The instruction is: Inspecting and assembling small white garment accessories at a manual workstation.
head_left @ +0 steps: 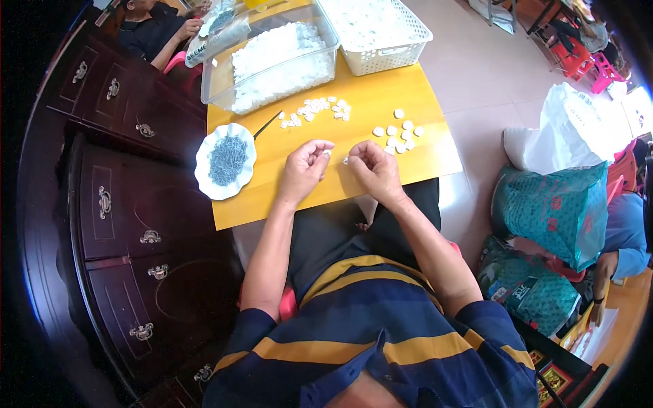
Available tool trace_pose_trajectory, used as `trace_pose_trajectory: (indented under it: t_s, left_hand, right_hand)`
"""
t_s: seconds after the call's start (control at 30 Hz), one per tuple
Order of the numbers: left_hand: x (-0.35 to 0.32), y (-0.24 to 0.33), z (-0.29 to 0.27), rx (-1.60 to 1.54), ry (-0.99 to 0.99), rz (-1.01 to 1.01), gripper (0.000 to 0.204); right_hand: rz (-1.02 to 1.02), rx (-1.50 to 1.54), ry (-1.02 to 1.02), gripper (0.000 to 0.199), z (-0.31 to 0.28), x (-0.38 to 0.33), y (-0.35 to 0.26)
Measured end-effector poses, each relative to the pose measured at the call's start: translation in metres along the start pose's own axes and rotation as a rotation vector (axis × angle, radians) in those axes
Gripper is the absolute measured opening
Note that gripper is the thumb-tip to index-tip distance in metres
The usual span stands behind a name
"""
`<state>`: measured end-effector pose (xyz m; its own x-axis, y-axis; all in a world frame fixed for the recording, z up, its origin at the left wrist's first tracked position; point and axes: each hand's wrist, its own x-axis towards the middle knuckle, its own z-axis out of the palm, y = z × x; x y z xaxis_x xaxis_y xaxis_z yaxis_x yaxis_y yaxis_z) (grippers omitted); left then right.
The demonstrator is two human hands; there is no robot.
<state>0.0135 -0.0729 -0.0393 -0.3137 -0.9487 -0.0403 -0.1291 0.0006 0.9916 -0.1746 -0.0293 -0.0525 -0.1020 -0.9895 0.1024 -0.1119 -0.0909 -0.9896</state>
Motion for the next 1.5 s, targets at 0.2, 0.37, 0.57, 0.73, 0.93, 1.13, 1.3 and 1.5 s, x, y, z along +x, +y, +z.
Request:
trace_pose_trajectory:
  t_s: [0.2,0.37,0.57,0.73,0.93,1.13,1.3,1.5]
  left_hand:
    - [-0.001,-0.005,-0.002,0.003,-0.015,0.029,0.018]
    - [0.000,-0.012,-0.002,-0.014,-0.036,0.074,0.023]
    - [-0.003,-0.016,-0.002,0.034,-0.034,0.109,0.027]
    - [-0.008,-0.011,-0.002,-0.054,-0.023,0.078,0.024]
    - [-0.006,-0.010,0.001,-0.143,0.027,0.056,0.015]
    - [-0.003,-0.013,0.002,-0.126,0.151,0.061,0.009]
    - [0.001,-0.014,0.002,-0.063,0.143,0.094,0.021]
    - [0.004,-0.026,-0.001,0.023,0.139,0.118,0.017]
  right_hand:
    - [0.019,0.019,-0.010,0.006,0.001,-0.001,-0.003]
    - [0.032,0.030,-0.025,0.007,-0.001,0.001,0.001]
    - [0.094,-0.031,-0.118,0.007,-0.008,0.003,-0.010]
    - [0.147,0.059,-0.168,0.007,-0.009,0.003,-0.005]
    - [0.127,0.143,-0.134,0.008,-0.010,0.000,-0.010]
    - [-0.020,-0.011,-0.083,0.005,-0.005,0.010,0.012]
    - [-0.118,0.045,-0.075,0.007,-0.002,0.010,0.008]
    - [-0.111,0.066,-0.081,0.009,-0.013,0.006,0.003]
